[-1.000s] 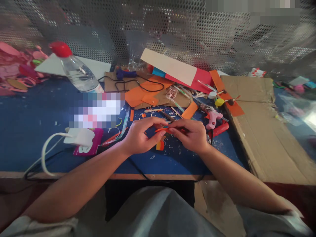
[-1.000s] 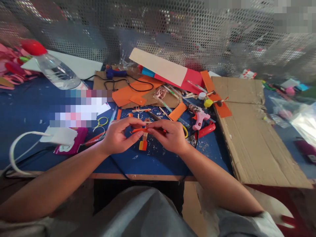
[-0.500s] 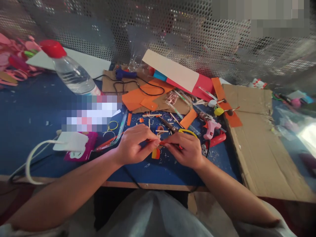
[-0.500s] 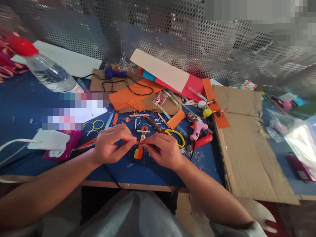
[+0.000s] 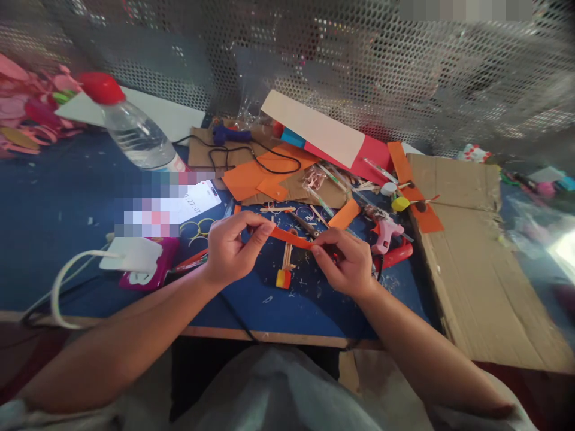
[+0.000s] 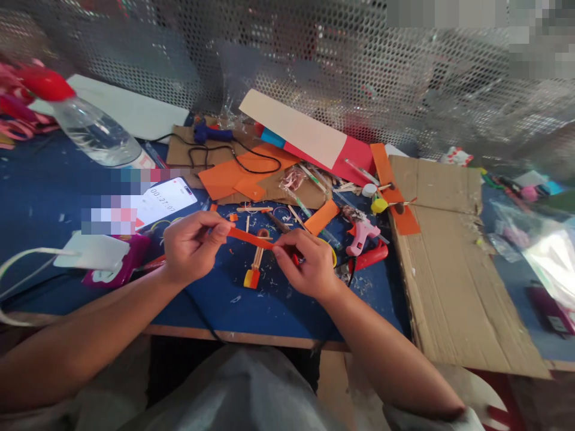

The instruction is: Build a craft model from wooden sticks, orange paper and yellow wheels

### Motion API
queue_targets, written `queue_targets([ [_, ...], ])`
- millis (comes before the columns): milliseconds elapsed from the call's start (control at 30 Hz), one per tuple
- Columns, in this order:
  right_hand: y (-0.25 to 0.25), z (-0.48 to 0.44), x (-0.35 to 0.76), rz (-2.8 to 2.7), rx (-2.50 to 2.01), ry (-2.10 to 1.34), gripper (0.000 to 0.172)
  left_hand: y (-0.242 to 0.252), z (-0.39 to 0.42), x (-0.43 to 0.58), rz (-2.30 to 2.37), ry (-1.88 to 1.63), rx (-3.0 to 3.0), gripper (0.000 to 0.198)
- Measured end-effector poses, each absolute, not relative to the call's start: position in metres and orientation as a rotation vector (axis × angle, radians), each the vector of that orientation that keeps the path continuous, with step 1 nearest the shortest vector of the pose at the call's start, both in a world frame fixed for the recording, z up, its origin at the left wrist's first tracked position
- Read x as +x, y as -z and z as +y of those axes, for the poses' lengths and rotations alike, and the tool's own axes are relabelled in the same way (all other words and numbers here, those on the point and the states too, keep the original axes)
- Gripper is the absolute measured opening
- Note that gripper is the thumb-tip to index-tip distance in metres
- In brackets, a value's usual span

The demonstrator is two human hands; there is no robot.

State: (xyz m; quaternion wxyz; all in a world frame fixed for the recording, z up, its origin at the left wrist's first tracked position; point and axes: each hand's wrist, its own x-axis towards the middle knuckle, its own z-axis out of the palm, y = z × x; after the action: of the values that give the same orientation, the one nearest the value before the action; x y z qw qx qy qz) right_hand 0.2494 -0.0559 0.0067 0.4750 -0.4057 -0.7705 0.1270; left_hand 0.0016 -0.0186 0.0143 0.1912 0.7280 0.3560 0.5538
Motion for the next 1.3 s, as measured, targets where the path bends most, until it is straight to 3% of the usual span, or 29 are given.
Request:
queue_targets([
  [233, 0.001, -0.052, 0.247, -1.931, -0.896, -0.251, 0.011, -0.005, -0.022, 0.004, 0.844, -1.433, 2.047, 0.014],
  [467, 0.007, -0.052, 0.253, -1.734, -1.001, -0.44, 0.006, 0.0, -0.018, 0.0, 0.93, -1.275, 2.143, 0.029],
  [667, 0.007, -0.059, 0.249, -1.56, -1.098, -0.707, 0.002, 0.002, -0.025, 0.002, 1.047, -0.889, 2.324, 0.063],
  [867, -0.003, -0.054, 0.244, -1.618, -1.07, -0.772, 0.004, 0.001, -0.026, 0.0, 1.103, -0.784, 2.3, 0.061],
  [1133, 0.005, -0.064, 0.25, -1.612, -1.19, -0.943, 0.026, 0.0, -0.027, 0.004, 1.257, -0.575, 2.23, 0.057],
  [1300, 0.011, -0.063, 0.247, -1.561, -1.159, -1.002, 0.038, -0.006, -0.029, 0.011, 1.258, -0.514, 2.11, 0.066],
])
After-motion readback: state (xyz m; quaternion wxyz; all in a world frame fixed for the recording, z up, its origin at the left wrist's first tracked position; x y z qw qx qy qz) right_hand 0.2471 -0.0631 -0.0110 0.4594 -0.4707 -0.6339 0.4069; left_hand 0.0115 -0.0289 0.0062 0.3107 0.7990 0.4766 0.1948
